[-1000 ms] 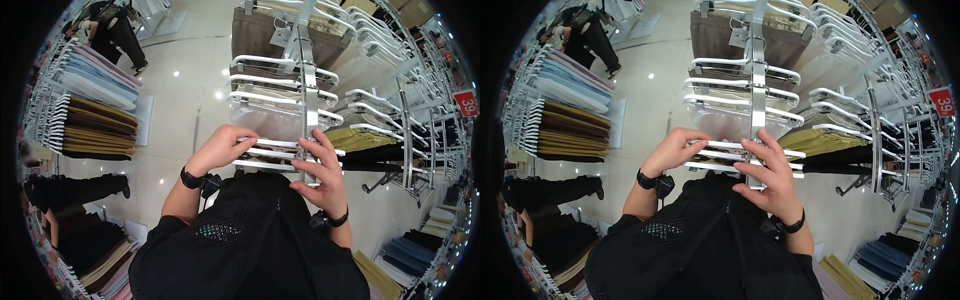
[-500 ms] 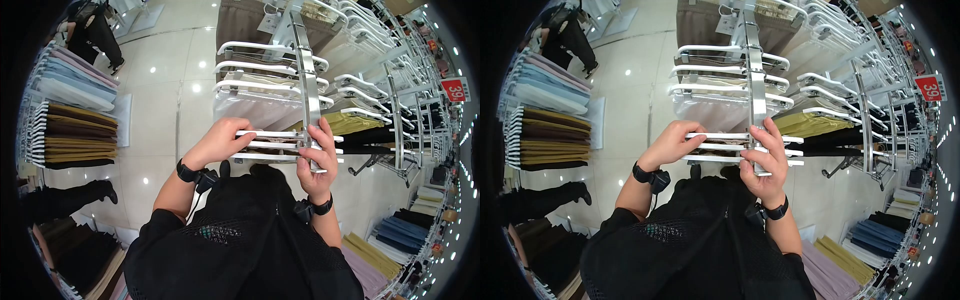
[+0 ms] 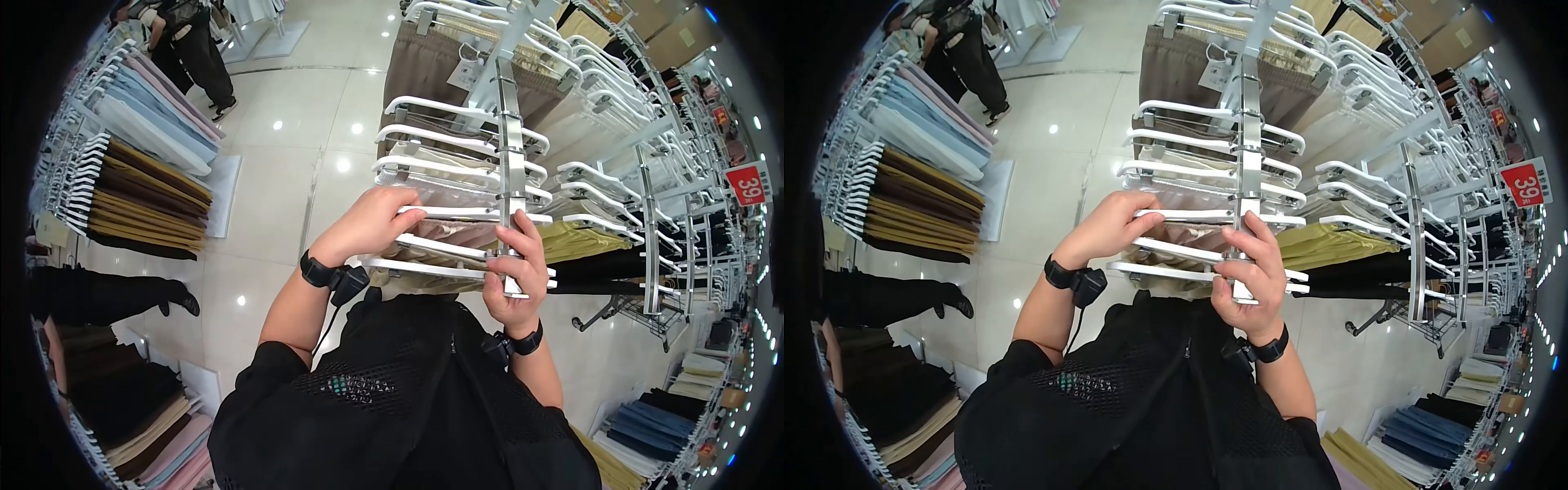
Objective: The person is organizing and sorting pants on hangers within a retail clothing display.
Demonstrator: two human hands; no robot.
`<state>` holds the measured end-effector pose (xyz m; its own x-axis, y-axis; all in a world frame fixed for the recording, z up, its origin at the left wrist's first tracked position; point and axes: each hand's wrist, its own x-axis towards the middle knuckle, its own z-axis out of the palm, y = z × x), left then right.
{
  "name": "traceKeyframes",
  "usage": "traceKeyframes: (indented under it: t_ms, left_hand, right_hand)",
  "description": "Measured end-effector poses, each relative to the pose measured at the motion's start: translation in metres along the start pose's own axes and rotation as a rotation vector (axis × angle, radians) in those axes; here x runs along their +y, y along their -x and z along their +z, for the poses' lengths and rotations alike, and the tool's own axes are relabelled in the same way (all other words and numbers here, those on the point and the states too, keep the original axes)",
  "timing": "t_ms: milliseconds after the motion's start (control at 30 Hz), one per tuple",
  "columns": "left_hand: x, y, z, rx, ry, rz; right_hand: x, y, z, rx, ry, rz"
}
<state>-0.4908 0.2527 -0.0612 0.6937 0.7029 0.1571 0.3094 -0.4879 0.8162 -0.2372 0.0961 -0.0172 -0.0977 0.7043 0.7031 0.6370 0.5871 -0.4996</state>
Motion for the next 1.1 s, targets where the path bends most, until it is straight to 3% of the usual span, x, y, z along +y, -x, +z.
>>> traceKeyframes:
  t_ms: [100, 167, 200, 267, 533, 600, 800, 1100]
  left_hand:
    - [0.003, 0.000, 0.001, -0.064, 0.053, -0.093]
    - [0.009, 0.000, 0.006, 0.108, 0.143, -0.018]
    - [0.012, 0.000, 0.008, 0.102, 0.141, -0.018]
    - [0.019, 0.004, 0.010, 0.371, 0.006, 0.140]
    - [0.037, 0.048, 0.006, 0.465, 0.015, 0.285]
    - [0.033, 0.056, 0.010, 0.470, 0.018, 0.299]
    - [0.021, 0.083, 0.025, 0.297, 0.308, -0.063]
    - [0.006, 0.084, 0.021, 0.104, 0.345, -0.093]
  right_hand:
    - [-0.002, -0.002, -0.002, -0.003, 0.024, -0.014]
    - [-0.002, -0.002, -0.001, 0.006, 0.013, -0.014]
    - [-0.002, -0.002, 0.000, 0.010, 0.013, -0.010]
    - [-0.002, 0.001, 0.004, 0.044, -0.005, 0.015]
    - [-0.010, 0.008, 0.010, 0.110, 0.001, 0.074]
    - [-0.008, 0.004, 0.008, 0.089, -0.002, 0.050]
    - [-0.006, 0.005, 0.011, 0.083, -0.001, 0.039]
    - [-0.011, 0.007, 0.008, 0.102, 0.002, 0.073]
